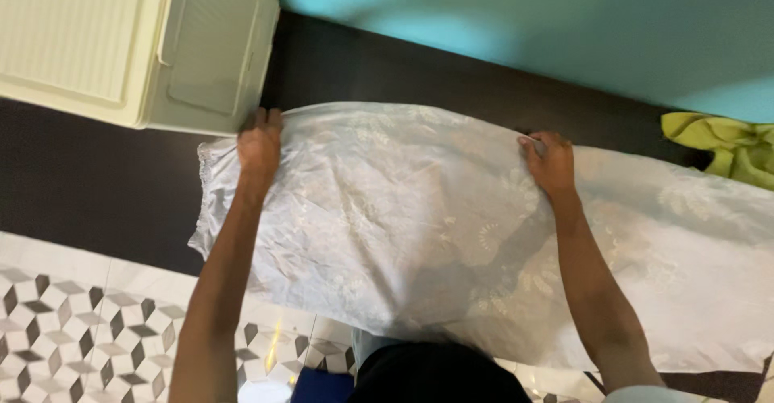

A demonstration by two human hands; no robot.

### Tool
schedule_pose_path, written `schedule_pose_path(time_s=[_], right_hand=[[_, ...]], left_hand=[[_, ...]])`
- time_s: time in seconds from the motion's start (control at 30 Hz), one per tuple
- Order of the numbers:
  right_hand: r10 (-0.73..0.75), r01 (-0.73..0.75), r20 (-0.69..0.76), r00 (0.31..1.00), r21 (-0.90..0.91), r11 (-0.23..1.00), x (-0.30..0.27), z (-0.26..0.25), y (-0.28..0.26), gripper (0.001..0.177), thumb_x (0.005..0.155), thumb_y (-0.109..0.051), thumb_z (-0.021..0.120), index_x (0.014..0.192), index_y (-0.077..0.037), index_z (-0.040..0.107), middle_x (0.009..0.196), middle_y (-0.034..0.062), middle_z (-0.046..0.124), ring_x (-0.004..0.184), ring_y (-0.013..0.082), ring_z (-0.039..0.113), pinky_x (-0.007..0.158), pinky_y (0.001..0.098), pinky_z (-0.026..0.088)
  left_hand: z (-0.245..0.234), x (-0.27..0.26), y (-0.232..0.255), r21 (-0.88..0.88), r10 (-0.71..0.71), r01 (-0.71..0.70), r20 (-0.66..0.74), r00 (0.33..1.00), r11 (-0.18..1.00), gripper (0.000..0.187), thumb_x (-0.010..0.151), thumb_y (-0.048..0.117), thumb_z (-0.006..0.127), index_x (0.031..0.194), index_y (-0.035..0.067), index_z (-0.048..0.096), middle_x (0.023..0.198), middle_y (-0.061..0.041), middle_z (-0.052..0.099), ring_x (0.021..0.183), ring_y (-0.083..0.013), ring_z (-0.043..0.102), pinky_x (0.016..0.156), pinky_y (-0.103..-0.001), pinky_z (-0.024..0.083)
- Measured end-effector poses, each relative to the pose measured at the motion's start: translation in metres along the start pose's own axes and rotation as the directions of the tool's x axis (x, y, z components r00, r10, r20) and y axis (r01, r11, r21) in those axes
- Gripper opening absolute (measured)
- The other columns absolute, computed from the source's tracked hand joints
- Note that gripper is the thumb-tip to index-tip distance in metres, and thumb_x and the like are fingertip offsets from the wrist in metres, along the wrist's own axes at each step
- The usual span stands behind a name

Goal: The person folds a white patterned bed sheet on a dark table. They repeatedly smooth, align, and fold the sheet into a compact rectangle using both hands.

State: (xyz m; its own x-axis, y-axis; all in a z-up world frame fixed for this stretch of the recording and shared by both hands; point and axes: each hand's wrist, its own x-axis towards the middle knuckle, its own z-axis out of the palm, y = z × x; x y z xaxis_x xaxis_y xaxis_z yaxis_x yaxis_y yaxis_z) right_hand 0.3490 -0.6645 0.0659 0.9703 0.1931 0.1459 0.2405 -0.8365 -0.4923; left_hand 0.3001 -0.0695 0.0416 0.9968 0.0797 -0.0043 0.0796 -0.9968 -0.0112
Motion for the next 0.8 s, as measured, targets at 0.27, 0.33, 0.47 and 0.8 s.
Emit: schedule_pose_path(time_s=[0.27,0.33,0.47,0.8], right_hand=[[-0.037,0.029,-0.155,0.987,-0.058,0.998,0.005,0.022,0.015,0.02,0.108,-0.021,0.069,0.111,-0.002,0.066,0.105,0.0172,0.071,0.098,0.0382,0.066,0.09,0.0474,0.047],[0.009,-0.025,-0.112,0.994,-0.148,0.989,0.009,0.024,0.012,0.021,0.108,-0.022,0.069,0.117,-0.004,0.064,0.112,0.017,0.068,0.108,0.0383,0.061,0.095,0.0495,0.043],[-0.013,-0.103,-0.275,0.961,-0.402,0.91,0.02,0.015,-0.004,0.048,0.097,-0.024,0.073,0.135,0.002,0.059,0.118,0.0228,0.056,0.118,0.0394,0.05,0.105,0.0627,0.027],[-0.155,0.162,0.183,0.971,-0.024,0.986,-0.063,0.019,-0.104,0.054,0.102,-0.03,0.057,0.153,-0.014,0.048,0.161,0.0187,0.037,0.152,0.0366,0.03,0.122,0.0643,0.02]], left_hand=[[-0.038,0.004,0.043,-0.147,0.018,-0.061,-0.276,0.961,0.987,0.046,0.091,0.002,0.065,0.136,0.015,0.066,0.132,-0.012,0.062,0.125,-0.0329,0.057,0.112,-0.053,0.041],[-0.045,0.003,0.078,-0.213,0.065,-0.138,-0.318,0.946,0.967,0.042,0.095,0.009,0.066,0.137,0.013,0.064,0.137,-0.014,0.06,0.131,-0.034,0.054,0.119,-0.058,0.032],[-0.051,-0.012,0.162,-0.335,0.233,-0.273,-0.155,0.96,0.902,0.044,0.101,0.026,0.062,0.141,0.011,0.059,0.149,-0.015,0.053,0.144,-0.0349,0.043,0.124,-0.062,0.018],[-0.044,-0.031,0.224,-0.432,0.288,-0.248,0.028,0.957,0.867,0.063,0.105,0.046,0.042,0.161,0.019,0.037,0.171,-0.01,0.023,0.159,-0.0306,0.018,0.126,-0.059,0.008]])
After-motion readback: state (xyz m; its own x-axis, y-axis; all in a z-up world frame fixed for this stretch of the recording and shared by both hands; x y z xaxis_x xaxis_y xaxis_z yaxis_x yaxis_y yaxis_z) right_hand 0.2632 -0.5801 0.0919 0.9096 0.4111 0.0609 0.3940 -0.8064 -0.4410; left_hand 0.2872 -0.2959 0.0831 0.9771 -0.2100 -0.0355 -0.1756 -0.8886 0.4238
